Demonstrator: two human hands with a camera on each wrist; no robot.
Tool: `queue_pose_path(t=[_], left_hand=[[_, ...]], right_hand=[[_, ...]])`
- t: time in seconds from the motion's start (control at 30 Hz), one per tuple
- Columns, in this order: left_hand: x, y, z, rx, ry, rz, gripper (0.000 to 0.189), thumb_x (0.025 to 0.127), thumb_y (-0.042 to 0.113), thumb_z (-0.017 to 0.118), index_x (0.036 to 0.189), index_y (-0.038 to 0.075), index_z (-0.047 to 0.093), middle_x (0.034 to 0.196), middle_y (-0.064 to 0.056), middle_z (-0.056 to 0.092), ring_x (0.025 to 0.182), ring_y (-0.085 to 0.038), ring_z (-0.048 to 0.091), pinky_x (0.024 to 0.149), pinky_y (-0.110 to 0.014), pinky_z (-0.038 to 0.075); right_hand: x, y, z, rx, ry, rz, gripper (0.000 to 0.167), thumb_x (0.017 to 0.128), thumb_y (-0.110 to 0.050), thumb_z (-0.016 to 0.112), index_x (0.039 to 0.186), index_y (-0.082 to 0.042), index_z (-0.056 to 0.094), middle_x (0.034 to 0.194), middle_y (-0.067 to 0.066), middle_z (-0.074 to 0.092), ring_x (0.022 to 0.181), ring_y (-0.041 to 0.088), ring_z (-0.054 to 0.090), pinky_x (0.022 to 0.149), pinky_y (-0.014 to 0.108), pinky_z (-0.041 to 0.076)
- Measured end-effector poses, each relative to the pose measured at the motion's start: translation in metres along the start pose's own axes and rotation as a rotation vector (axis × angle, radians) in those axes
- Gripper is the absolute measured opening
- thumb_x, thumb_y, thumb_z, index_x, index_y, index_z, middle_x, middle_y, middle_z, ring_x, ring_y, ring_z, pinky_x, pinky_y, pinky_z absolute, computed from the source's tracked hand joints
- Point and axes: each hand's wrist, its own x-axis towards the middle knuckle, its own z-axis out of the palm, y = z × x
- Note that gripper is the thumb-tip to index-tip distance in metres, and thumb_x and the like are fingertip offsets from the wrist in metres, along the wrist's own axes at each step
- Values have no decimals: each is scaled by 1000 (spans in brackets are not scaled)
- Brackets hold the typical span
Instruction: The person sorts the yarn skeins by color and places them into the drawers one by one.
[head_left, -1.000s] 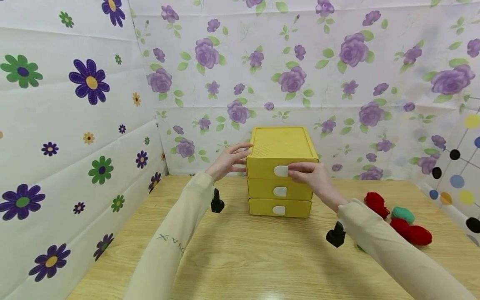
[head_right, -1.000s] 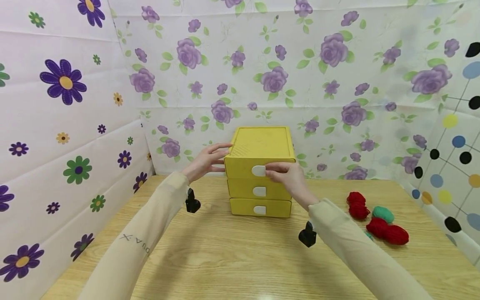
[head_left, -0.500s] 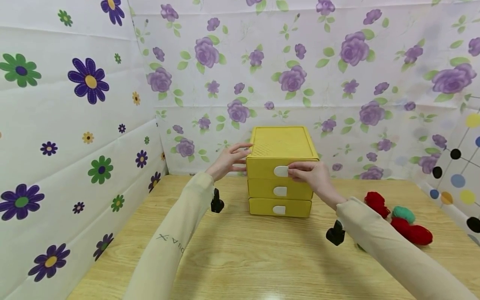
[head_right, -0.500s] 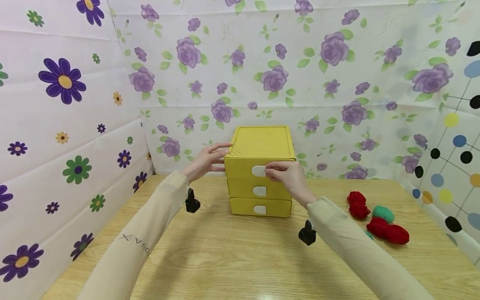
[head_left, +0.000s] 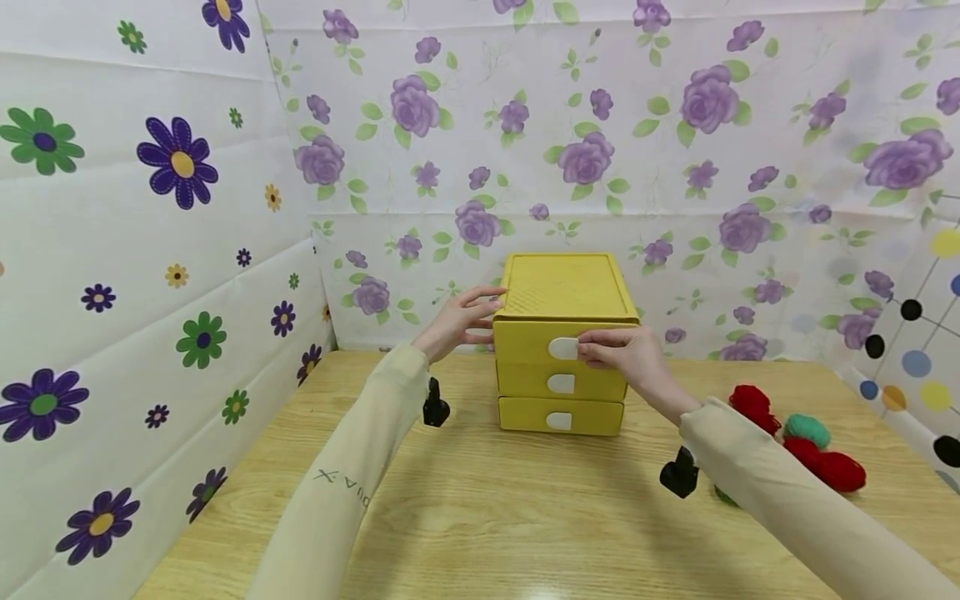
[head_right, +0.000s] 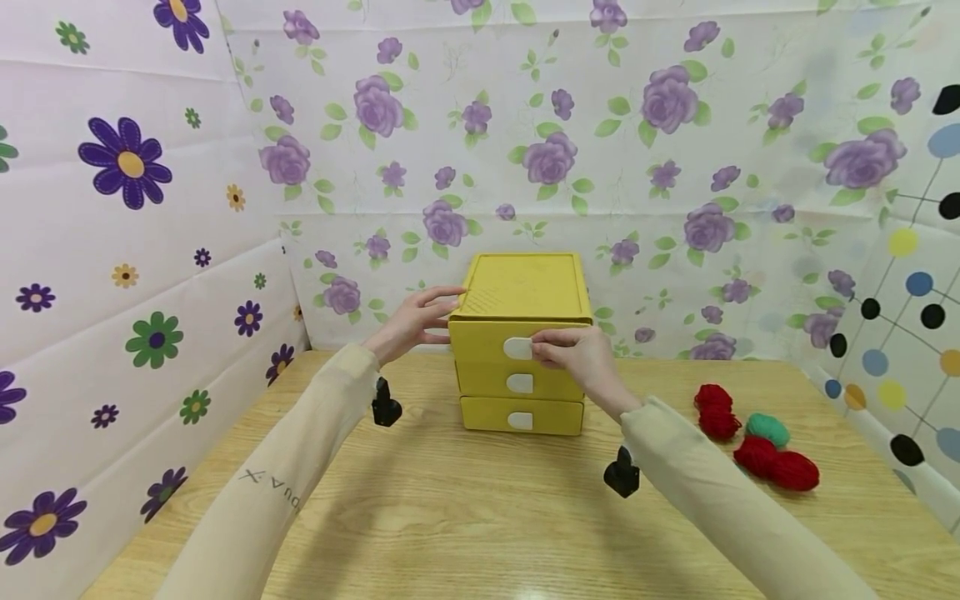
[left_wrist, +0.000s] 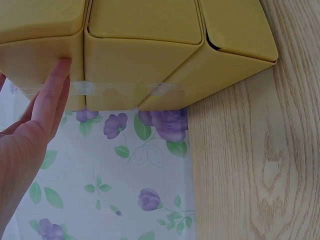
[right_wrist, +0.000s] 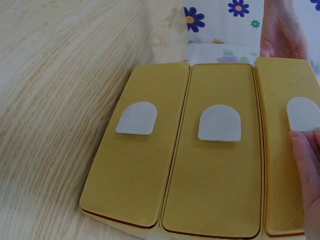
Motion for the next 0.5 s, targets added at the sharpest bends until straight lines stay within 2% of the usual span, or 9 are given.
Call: queue_pose_path(t=[0.3, 0.5], left_hand=[[0, 0, 1, 15, 9, 0, 38, 95, 22, 51, 132, 15, 48, 129, -11, 39, 105, -38, 49, 84, -50, 42], [-2, 1, 3, 26, 11, 1, 38, 95, 22, 50, 133, 16, 47, 131, -8, 37, 106, -37, 48, 80, -45, 46]], right_hand=[[-7, -3, 1, -18, -13, -4, 22, 85, 2, 61, 102, 16, 61, 92, 23, 63, 81, 26, 64, 73, 43, 48], [-11, -5, 0, -25, -14, 12, 23, 85, 1, 61, 103, 15, 62, 93, 22, 63, 81, 24, 64, 74, 43, 47]])
